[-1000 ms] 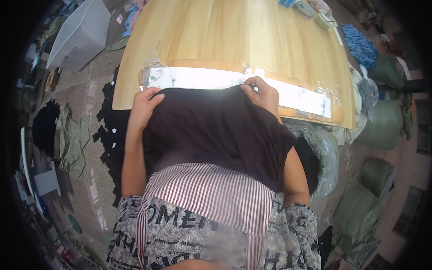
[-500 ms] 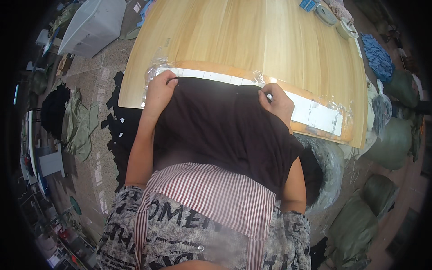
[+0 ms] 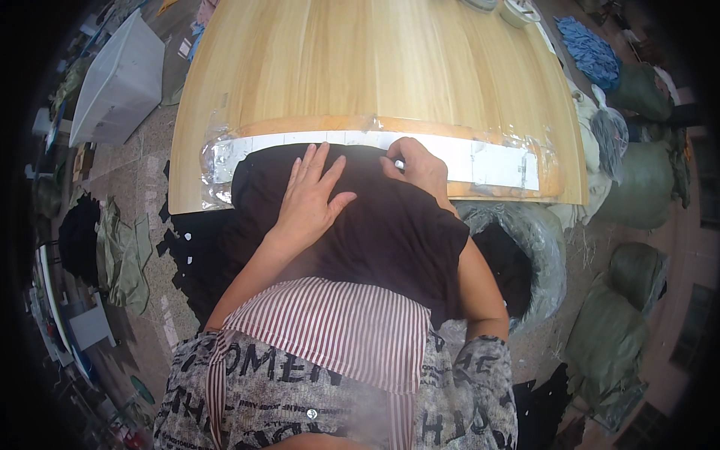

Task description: Using a marker to draw guide lines on black fabric garments at a measuring template.

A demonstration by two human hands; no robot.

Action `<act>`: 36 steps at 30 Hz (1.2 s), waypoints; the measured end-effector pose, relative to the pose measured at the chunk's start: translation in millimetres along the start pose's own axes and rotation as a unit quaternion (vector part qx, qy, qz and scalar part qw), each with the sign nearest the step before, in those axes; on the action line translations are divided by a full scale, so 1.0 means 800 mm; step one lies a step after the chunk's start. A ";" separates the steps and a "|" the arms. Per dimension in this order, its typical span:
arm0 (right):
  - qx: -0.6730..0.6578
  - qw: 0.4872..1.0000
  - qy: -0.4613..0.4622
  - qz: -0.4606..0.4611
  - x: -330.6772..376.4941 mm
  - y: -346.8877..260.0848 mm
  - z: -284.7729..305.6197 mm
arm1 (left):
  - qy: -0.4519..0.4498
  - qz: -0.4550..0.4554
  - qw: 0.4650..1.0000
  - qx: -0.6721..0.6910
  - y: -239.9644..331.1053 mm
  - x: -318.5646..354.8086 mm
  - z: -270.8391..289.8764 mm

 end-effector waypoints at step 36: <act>0.047 0.993 -0.110 -0.019 -0.072 -0.055 -0.065 | 0.043 0.005 0.999 0.027 -0.016 -0.006 0.009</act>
Point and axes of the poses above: each hand's wrist, its own x-axis away from the middle knuckle, its own z-axis out of the back of the hand, y = z × x, the point moved 10 cm from there along -x, towards the middle knuckle, and after that the axes turned 15 degrees about -y, right-handed, at the moved point
